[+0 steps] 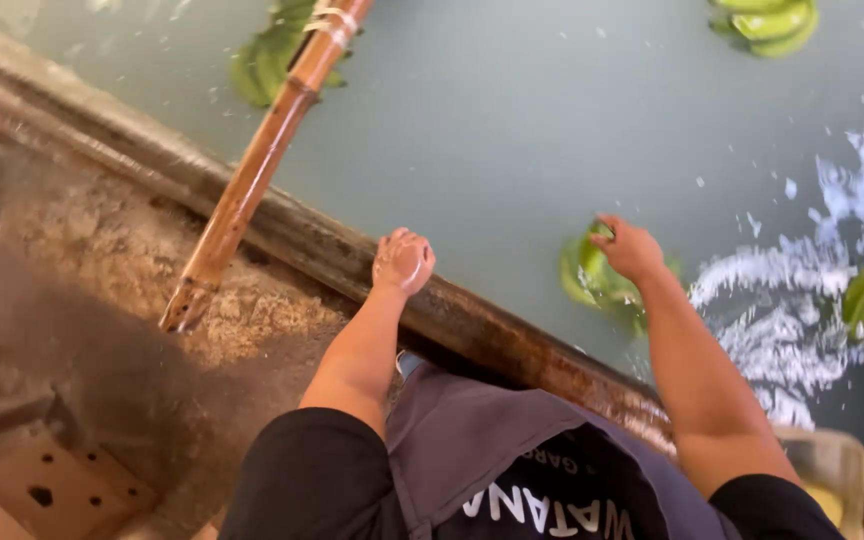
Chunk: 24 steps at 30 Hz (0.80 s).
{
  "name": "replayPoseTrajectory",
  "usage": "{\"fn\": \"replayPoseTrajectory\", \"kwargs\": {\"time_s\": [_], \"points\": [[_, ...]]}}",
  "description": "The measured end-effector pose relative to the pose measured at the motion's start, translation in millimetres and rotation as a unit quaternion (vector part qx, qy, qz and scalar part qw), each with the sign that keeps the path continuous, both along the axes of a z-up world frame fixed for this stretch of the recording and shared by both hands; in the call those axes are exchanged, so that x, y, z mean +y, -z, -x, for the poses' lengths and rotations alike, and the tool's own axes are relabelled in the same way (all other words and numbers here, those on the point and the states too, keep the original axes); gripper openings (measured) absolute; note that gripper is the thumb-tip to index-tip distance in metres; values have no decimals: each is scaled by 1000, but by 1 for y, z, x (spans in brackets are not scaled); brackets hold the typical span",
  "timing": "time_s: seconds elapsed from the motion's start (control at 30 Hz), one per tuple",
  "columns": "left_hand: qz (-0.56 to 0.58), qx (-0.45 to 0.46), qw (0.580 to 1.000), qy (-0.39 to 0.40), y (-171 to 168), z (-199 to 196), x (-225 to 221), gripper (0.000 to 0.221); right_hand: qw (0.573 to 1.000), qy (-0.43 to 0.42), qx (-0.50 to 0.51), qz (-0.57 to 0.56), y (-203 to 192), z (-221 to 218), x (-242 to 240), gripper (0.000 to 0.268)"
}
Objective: Cleaning and trimming bunches of green bananas in a water tank.
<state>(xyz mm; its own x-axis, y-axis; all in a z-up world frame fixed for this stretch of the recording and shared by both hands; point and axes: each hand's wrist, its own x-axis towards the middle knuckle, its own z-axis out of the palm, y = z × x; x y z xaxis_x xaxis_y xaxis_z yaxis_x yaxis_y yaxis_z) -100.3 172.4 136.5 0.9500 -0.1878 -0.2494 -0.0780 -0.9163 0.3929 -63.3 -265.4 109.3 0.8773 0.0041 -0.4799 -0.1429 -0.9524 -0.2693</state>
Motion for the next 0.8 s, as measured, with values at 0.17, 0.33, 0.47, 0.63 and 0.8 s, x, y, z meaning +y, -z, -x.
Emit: {"fn": "replayPoseTrajectory", "kwargs": {"time_s": [0.17,0.33,0.47,0.63,0.8], "points": [[-11,-45,998,36,13,-1,3,20,968,203,-98,-108,-39,86,27,65],[-15,-3,999,43,15,-10,6,25,968,226,-59,97,-21,199,8,39],[88,-50,989,111,71,-19,-3,24,948,226,-83,209,-1,256,26,28],[190,-115,928,299,57,-67,-95,40,925,276,-169,201,-9,248,34,18],[73,-232,869,431,111,-120,-165,45,922,274,-162,220,-12,246,36,21]]}}
